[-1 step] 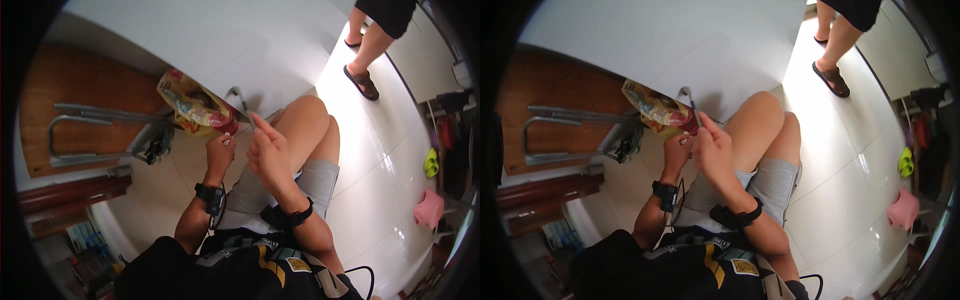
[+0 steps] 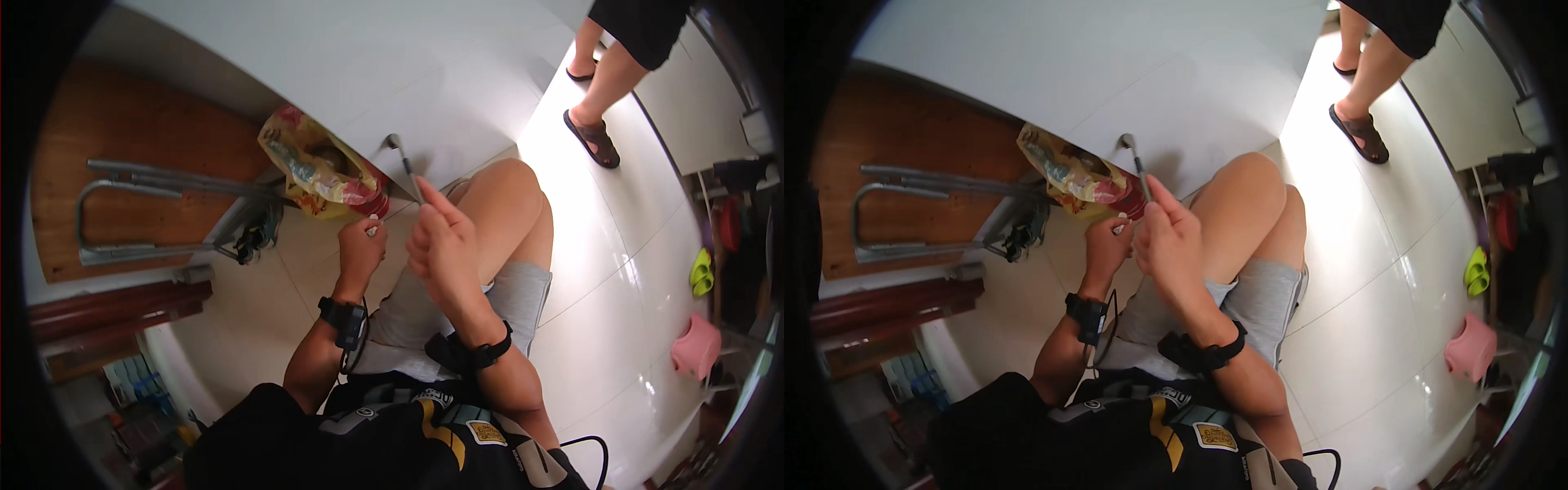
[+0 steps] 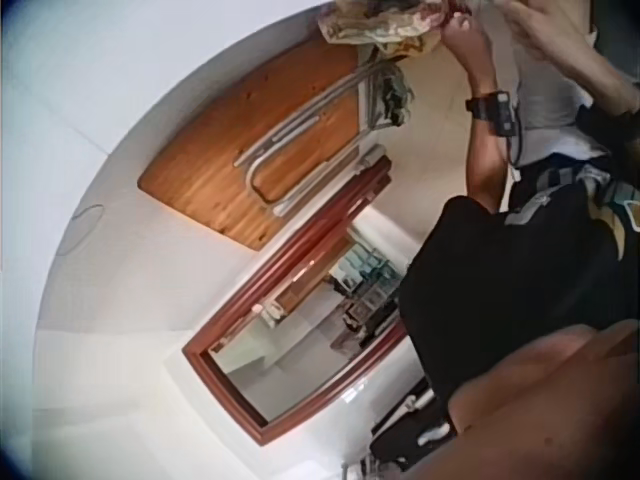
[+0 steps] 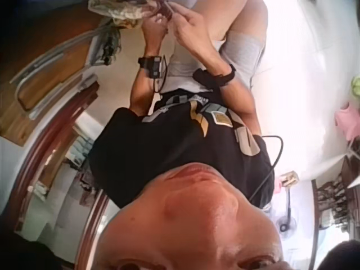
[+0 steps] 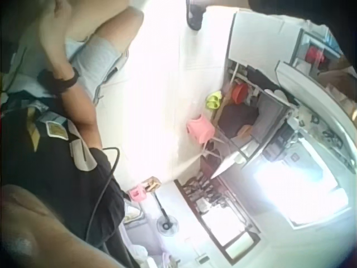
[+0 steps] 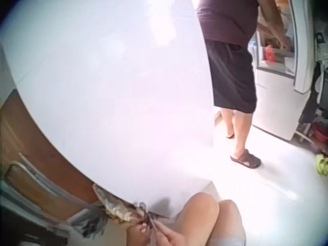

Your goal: Fixing or cleaning a cabinet handle or latch using a small tool.

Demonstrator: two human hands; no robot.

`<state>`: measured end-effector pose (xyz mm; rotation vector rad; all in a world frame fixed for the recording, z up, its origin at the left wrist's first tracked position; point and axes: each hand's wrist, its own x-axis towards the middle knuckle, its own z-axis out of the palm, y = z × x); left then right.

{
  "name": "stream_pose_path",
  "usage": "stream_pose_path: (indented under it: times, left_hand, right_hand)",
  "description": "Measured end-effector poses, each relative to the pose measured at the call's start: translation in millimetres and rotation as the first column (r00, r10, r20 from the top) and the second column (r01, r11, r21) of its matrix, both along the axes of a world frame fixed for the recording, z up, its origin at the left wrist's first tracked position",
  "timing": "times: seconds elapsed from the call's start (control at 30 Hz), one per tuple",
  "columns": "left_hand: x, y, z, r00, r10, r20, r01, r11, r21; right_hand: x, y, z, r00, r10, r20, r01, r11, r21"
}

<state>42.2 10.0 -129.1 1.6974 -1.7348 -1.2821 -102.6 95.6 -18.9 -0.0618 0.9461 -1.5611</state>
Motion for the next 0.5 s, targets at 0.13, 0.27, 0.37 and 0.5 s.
stream_pose_path:
  times: [0.13, 0.27, 0.37, 0.5]
  left_hand:
    - [-6.6, -4.3, -15.5, 1.000, -0.031, -0.003, 0.031, 0.997, -0.072]
    - [-17.4, -10.2, -17.9, 0.971, -0.238, -0.007, 0.223, 0.921, -0.321]
    - [-24.1, -2.6, -5.3, 0.941, -0.152, -0.302, 0.130, 0.987, -0.092]
    - [-29.1, -5.8, -12.2, 0.972, -0.235, -0.014, 0.228, 0.954, -0.195]
  right_hand:
    - [1.4, -6.1, -7.6, 0.995, -0.098, -0.003, 0.098, 0.995, -0.035]
    - [29.7, 1.6, -13.9, 0.979, -0.050, -0.199, 0.034, 0.996, -0.084]
    - [37.0, 1.6, 0.7, 0.993, 0.043, -0.110, -0.055, 0.992, -0.116]
    - [23.4, -1.2, -15.2, 0.999, -0.037, -0.037, 0.035, 0.997, -0.066]
